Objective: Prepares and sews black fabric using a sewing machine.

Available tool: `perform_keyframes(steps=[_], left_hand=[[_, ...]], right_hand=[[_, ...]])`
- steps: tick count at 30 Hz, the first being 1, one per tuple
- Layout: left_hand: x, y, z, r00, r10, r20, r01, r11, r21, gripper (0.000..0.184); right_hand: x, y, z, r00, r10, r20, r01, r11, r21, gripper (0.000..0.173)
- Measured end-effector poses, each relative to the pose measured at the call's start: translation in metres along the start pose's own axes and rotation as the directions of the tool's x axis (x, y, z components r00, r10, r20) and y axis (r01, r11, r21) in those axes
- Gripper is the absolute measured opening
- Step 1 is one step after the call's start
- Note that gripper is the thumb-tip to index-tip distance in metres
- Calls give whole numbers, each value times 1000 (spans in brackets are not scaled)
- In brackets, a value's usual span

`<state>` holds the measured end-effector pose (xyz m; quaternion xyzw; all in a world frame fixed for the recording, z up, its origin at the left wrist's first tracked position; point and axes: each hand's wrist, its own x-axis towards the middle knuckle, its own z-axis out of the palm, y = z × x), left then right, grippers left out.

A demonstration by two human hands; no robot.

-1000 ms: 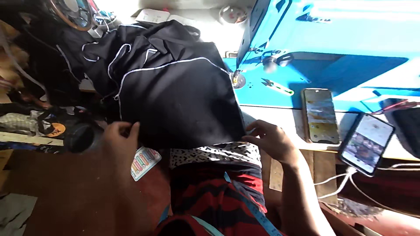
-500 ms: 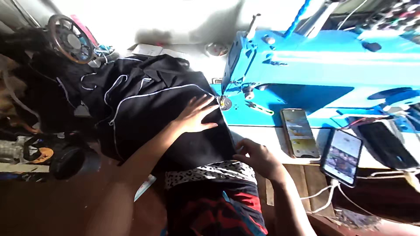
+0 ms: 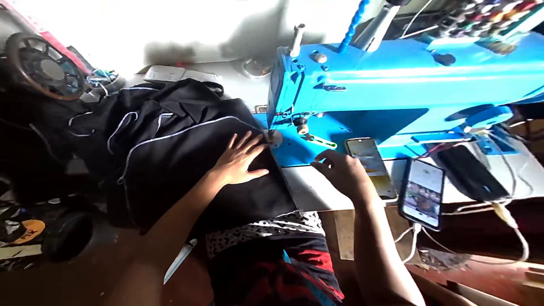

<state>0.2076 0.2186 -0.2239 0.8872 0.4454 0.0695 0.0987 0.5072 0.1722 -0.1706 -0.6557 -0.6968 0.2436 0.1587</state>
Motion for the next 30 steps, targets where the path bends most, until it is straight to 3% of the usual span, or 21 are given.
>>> perform_keyframes(steps=[7,11,20,24,30], left_hand=[[-6,3,4,999,-30,-12,30,1000,3,80],[-12,14,8,996,-83,-26,82,997,-2,82],[-5,50,13,976,-214,-27,213,976,-42,82],[-5,57,11,973,-229,14,229,971,-62,81],[-5,59,9,971,-236,29,237,969,-69,84]], right_hand=[[2,12,35,958,-239,-162,229,971,-74,32],[-7,8,50,928,-304,-214,300,953,-50,32],[-12,-11,50,938,-290,-188,295,955,1,32],[-31,-26,59,920,-358,-159,366,931,20,34],[-53,-23,90,883,-374,-283,336,925,-175,33]])
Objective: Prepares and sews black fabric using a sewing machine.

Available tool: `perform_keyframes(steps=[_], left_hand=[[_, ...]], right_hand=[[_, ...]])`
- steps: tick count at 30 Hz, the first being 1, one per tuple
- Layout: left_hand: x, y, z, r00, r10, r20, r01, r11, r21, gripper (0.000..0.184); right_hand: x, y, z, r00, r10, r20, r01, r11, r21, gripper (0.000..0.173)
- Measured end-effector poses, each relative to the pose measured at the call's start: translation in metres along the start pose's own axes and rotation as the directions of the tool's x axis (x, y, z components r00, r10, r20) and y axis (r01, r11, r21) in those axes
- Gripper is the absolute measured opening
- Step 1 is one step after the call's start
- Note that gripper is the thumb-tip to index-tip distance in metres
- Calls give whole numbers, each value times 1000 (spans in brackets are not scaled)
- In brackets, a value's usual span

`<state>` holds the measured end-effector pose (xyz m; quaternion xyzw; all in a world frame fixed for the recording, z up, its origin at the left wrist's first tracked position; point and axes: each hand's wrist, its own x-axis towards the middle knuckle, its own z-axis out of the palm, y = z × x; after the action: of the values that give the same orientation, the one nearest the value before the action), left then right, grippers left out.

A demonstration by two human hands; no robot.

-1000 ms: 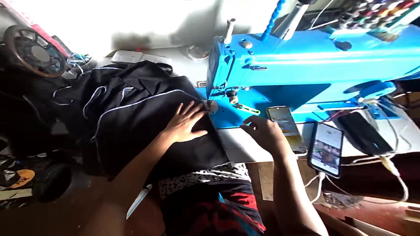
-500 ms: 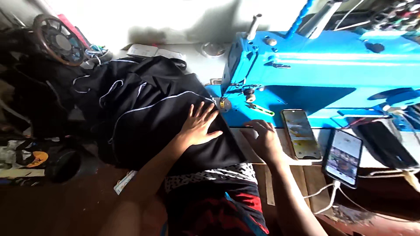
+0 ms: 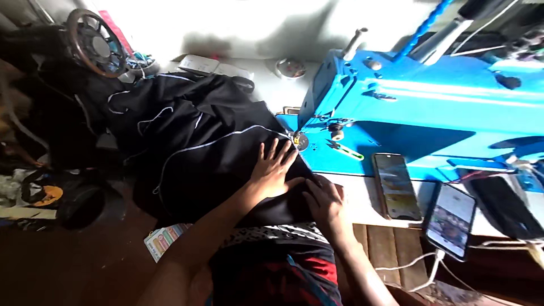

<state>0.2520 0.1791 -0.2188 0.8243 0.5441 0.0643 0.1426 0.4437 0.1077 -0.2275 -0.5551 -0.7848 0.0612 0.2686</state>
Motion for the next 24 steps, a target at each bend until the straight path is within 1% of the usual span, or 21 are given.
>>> perform_keyframes(steps=[2,5,7,9,14,19,24], left_hand=[[0,1,-1,1000,5,0,-5,1000,1,83],[1,2,-3,1000,-4,19,4,1000,13,79],[2,3,-5,999,-25,34,24,1000,12,77],[3,4,-3,999,-43,12,43,999,16,77],[11,13,-5,992,-122,35,122,993,3,78],[18,8,-4,995,-100,23,99,995,12,74],[22,7,-4,993,-119,18,118,993,27,74]], right_hand=[[-6,0,5,999,-20,-50,16,998,-66,33],[-8,4,8,995,-47,-89,39,995,-90,33],[-6,9,7,995,-56,-85,48,994,-97,34],[-3,14,6,995,-64,-78,56,993,-99,36],[10,29,2,993,-91,-69,87,994,-67,34],[15,35,2,993,-102,-57,100,994,-46,34],[18,36,4,996,-90,-29,89,996,-26,35]])
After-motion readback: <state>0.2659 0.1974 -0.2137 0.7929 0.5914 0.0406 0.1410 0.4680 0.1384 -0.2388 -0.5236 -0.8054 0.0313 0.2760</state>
